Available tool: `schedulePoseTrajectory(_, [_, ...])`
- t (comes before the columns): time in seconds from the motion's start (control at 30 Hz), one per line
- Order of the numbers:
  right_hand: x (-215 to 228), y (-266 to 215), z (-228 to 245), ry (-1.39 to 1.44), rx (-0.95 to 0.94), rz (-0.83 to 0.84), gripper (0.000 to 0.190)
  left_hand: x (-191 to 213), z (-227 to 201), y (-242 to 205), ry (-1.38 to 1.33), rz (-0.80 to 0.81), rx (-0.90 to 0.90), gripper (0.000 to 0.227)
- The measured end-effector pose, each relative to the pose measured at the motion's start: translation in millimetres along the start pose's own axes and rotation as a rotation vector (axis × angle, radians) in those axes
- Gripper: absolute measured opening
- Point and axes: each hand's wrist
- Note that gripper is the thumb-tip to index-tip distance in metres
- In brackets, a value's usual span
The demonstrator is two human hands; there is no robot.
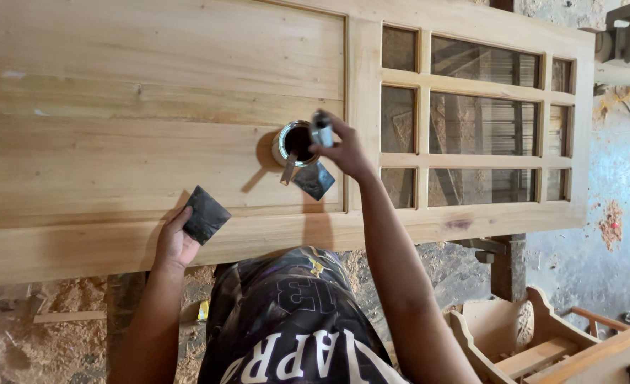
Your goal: The person uses a specialized tool to apply a liquid into the grooves of a wooden door frame, then applies a substance from a container onto several areas and sands the surface by hand using a small piece of sandpaper.
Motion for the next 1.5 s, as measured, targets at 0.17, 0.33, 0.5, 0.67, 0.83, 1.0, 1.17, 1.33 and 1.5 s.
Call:
schedulePoseTrajectory(0.17, [28, -60, -81, 1.205, -0.098, -0.119, 0.056, -28, -14, -1, 0.044, -0.06, 0.07, 0.038])
schedulePoseTrajectory(0.33, [37, -132, -172, 1.422, -0.243, -0.459, 0.053, -40, -13, 9, 0.115, 0.052, 0.079, 0.038])
schedulePoseTrajectory(0.5, [38, -168, -228, 1.464, -0.334, -0.617, 0.05, -45, -10, 29, 0.189, 0.041, 0.144, 0.037])
schedulePoseTrajectory(0.67, [34, -174, -241, 1.358, -0.464, -0.674, 0.05, -56, -7, 37, 0.231, 0.066, 0.177, 0.035])
schedulePoseTrajectory(0.83, [28, -184, -232, 1.009, -0.607, -0.789, 0.042, -54, -8, 32, 0.239, 0.071, 0.189, 0.037])
schedulePoseTrajectory(1.0, [22, -195, -207, 0.292, -0.729, -0.925, 0.034, -36, -7, 27, 0.197, 0.04, 0.193, 0.035])
schedulePoseTrajectory(1.17, [11, -179, -162, -0.367, -0.735, -0.769, 0.032, -42, -5, 23, 0.217, 0.015, 0.211, 0.045])
schedulePoseTrajectory(1.33, [-5, -171, -138, -0.561, -0.603, -0.754, 0.038, -59, -1, 24, 0.297, 0.056, 0.22, 0.058])
schedulePoseTrajectory(1.5, [-16, -162, -122, -0.575, -0.486, -0.817, 0.04, -45, 13, 32, 0.505, -0.034, 0.223, 0.041])
Point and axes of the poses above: each hand's wrist, its own y-axis towards the middle knuckle, its own x-axis out of the back of the hand, z = x × y, and after that the axes turned 1 degree about z, right-handed
